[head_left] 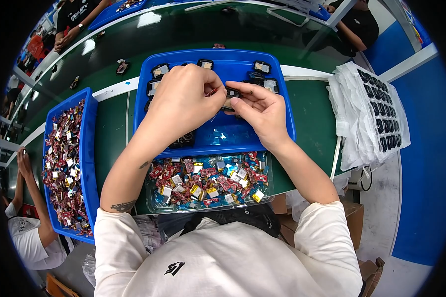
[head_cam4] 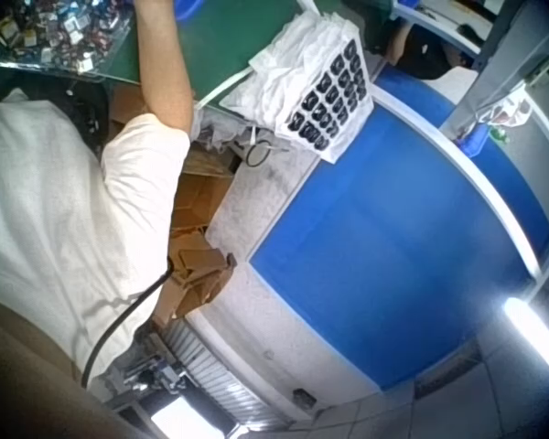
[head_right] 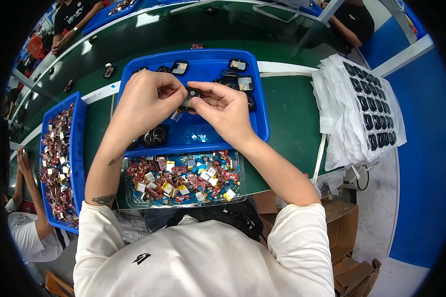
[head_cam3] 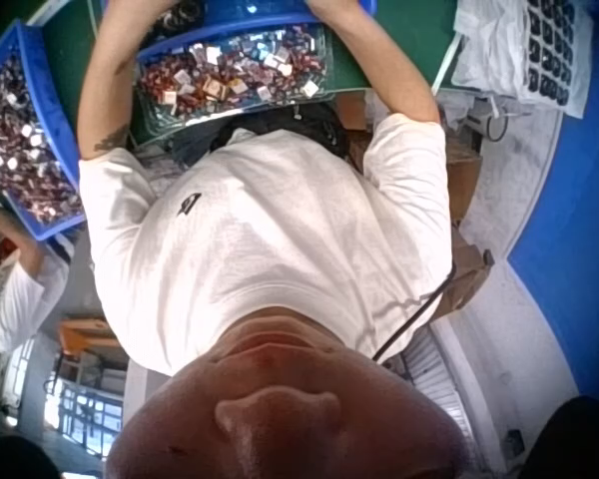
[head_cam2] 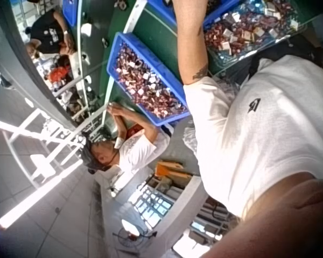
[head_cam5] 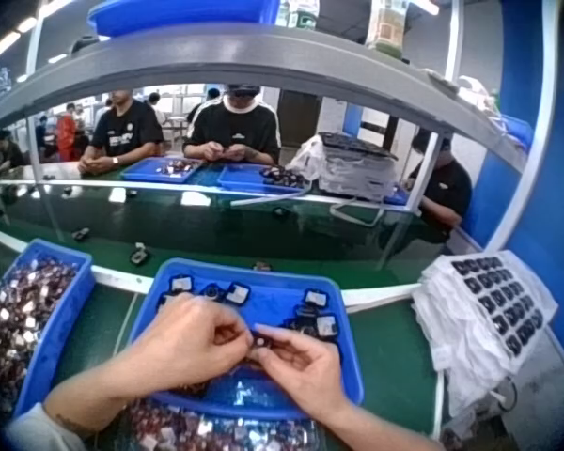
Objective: Assembling small camera lens modules and sorting electronic components on a factory assembly line.
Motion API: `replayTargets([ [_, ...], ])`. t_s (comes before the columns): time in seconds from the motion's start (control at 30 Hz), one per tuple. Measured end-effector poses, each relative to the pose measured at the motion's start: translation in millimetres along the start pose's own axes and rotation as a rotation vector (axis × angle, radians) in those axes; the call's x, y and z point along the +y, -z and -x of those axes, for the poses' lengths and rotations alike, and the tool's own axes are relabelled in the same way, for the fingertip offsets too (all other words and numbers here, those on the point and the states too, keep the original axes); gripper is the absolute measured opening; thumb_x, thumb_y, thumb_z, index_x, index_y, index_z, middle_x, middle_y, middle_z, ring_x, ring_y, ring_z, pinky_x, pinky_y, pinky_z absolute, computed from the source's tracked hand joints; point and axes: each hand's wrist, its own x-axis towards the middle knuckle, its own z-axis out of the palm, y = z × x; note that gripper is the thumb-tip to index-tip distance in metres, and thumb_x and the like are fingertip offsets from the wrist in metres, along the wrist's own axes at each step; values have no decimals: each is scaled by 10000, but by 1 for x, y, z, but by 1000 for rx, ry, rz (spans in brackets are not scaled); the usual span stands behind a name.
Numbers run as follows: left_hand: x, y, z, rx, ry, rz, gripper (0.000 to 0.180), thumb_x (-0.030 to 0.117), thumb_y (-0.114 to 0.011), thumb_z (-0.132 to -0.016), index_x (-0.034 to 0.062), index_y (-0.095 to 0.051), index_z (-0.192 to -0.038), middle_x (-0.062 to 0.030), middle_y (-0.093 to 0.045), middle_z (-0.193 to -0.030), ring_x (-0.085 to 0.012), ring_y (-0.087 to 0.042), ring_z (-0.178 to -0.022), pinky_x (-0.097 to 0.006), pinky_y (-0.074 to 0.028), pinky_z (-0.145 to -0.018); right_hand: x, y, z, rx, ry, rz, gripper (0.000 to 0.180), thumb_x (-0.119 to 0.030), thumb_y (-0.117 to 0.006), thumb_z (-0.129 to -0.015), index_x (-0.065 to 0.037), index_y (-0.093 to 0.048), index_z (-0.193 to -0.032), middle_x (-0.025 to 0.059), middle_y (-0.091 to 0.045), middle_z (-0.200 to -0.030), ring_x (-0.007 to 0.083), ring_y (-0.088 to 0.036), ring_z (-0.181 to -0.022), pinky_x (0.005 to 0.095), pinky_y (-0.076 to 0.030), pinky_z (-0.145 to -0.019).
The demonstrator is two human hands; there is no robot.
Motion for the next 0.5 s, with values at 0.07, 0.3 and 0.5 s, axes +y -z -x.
replayTargets([
  [0.07,0,-1,0,13,-2,-8,181,133,-658,-759,-46,-681,-761,-123,-627,-595,-167,-616,-552,-274,-479,-567,0,0,0,3,6,-7,291,15,-594,-877,54,-592,-1165,129,-649,-1034,160,-650,-928,295,-581,-790],
  [0.3,3,-3,2,23,3,-11,182,133,-654,-766,-47,-685,-764,-121,-633,-595,-159,-620,-544,-272,-482,-559,0,0,0,44,29,44,240,-6,-604,-886,51,-625,-1118,127,-668,-993,154,-660,-891,285,-575,-758],
  [0.5,5,-8,3,75,-15,42,162,128,-650,-755,-24,-705,-739,-165,-659,-651,-287,-665,-607,-330,-532,-625,-1,1,1,113,48,50,204,-22,-609,-887,39,-652,-1077,111,-682,-940,139,-665,-848,266,-571,-727],
])
